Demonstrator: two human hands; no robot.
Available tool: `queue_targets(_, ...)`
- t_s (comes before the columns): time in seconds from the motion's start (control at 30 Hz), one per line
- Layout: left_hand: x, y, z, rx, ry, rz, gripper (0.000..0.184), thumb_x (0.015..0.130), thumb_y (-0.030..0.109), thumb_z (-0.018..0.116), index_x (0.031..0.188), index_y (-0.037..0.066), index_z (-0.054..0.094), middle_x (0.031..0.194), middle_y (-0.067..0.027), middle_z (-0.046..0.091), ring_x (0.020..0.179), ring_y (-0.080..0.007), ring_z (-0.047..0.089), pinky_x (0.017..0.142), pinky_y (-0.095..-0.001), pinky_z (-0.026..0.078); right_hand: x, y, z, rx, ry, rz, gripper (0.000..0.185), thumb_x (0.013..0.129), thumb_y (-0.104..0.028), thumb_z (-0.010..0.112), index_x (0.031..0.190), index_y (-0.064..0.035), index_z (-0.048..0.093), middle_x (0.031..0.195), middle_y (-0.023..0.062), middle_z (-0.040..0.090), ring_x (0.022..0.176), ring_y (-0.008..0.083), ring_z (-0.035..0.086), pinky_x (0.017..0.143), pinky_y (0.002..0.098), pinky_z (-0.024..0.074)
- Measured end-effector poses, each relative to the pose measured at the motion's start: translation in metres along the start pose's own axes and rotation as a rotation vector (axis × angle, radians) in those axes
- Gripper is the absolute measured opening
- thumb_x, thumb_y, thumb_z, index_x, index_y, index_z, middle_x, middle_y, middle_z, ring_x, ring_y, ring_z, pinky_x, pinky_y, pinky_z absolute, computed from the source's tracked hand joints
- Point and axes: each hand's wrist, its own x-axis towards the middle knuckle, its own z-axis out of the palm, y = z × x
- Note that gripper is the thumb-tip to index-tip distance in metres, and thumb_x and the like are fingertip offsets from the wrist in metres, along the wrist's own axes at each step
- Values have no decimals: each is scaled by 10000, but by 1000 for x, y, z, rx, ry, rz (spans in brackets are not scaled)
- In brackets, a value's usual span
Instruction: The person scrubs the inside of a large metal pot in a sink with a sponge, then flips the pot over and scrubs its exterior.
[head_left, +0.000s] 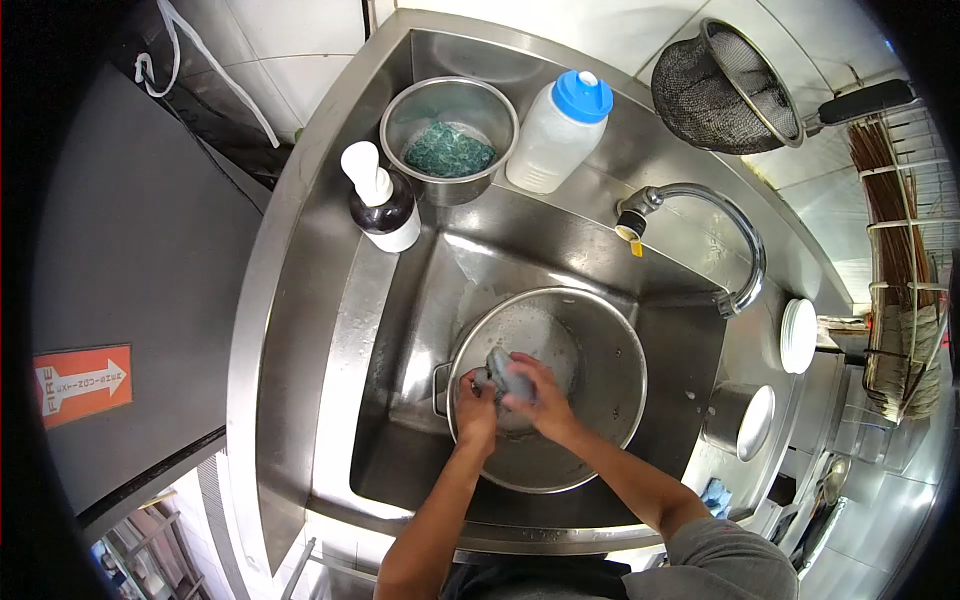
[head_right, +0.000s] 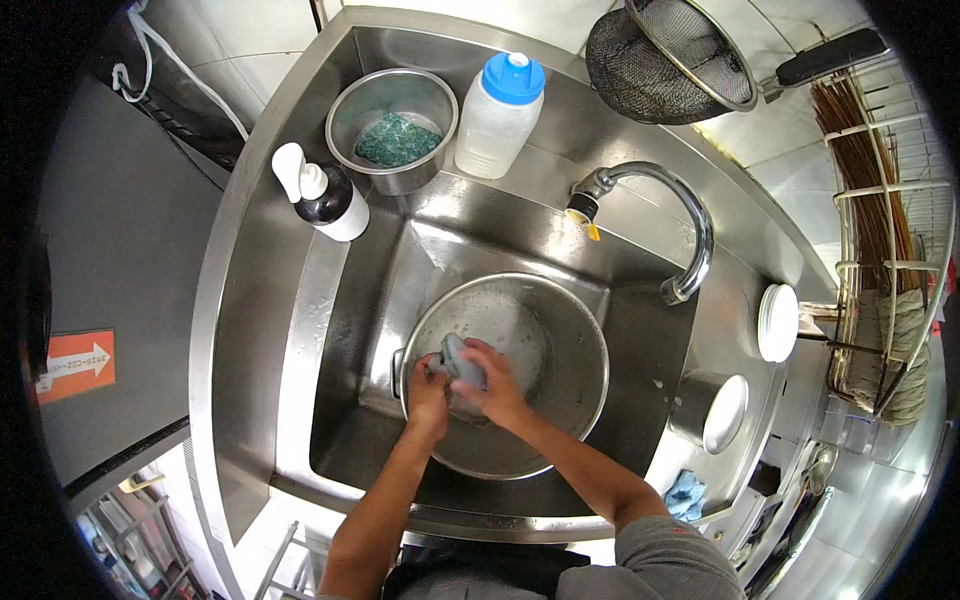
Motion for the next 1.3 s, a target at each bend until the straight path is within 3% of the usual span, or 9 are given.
queue_targets(0.07,4,-9,-3,56,-17,124,417,880,115,589,1281,84,475,1054,-120,610,953,-188,574,792,-332,475,3,0,-1,503,204,348,637,808,-202,733,1365,-117,435,1356,171,455,1249,355,428,1082,425,307)
queue_targets(0.1,5,9,-15,79,5,155,417,880,115,589,1281,84,475,1054,-120,610,953,-188,574,792,-332,475,16,-7,11,537,206,318,637,808,-202,733,1365,-117,435,1356,171,455,1249,355,428,1082,425,307)
queue_targets(0.27,6,6,-13,624,50,428,317,884,84,550,1196,32,536,955,-93,635,806,-193,606,697,-331,486,10,3,5,177,273,114,626,717,6,644,1316,-122,516,1348,183,447,1191,389,455,1007,419,389)
queue_targets(0.4,1,13,-8,540,-18,187,312,875,94,559,1176,13,551,950,-110,641,782,-196,615,670,-347,492,0,-30,-15,-264,317,-116,711,659,20,640,1336,-152,509,1332,181,455,1147,394,452,969,446,422)
queue_targets(0.47,10,1,-4,127,-124,118,363,868,131,571,1205,-3,549,895,-123,655,767,-185,618,632,-348,489,-7,-35,-11,-251,198,-177,733,607,32,655,1298,-191,552,1343,160,453,1124,407,446,960,462,424)
queue_targets(0.6,-8,11,3,161,-92,44,380,873,160,575,1212,-11,563,874,-134,662,752,-170,614,616,-330,481,-13,-31,-15,-227,234,-147,727,600,45,653,1278,-203,571,1346,151,455,1122,407,441,953,471,427)
queue_targets(0.67,-3,-3,1,408,-83,189,345,891,160,561,1187,-17,588,910,-149,663,768,-170,612,622,-329,478,-18,-22,-12,-285,374,-152,705,591,50,653,1252,-190,593,1356,144,450,1116,404,443,949,472,432)
queue_targets(1.0,8,-5,-4,446,-170,131,354,887,185,574,1168,-29,593,959,-154,662,835,-226,610,763,-357,468,-20,-10,-25,-167,288,-231,700,573,64,640,1229,-176,603,1319,132,500,1106,385,460,956,462,426)
queue_targets(1.3,-15,17,8,392,-119,63,372,934,233,564,1239,21,537,983,-95,630,841,-193,612,616,-343,524,-23,-19,-4,-245,511,-16,619,615,29,642,1218,-108,605,1327,137,501,1109,389,460,945,473,409)
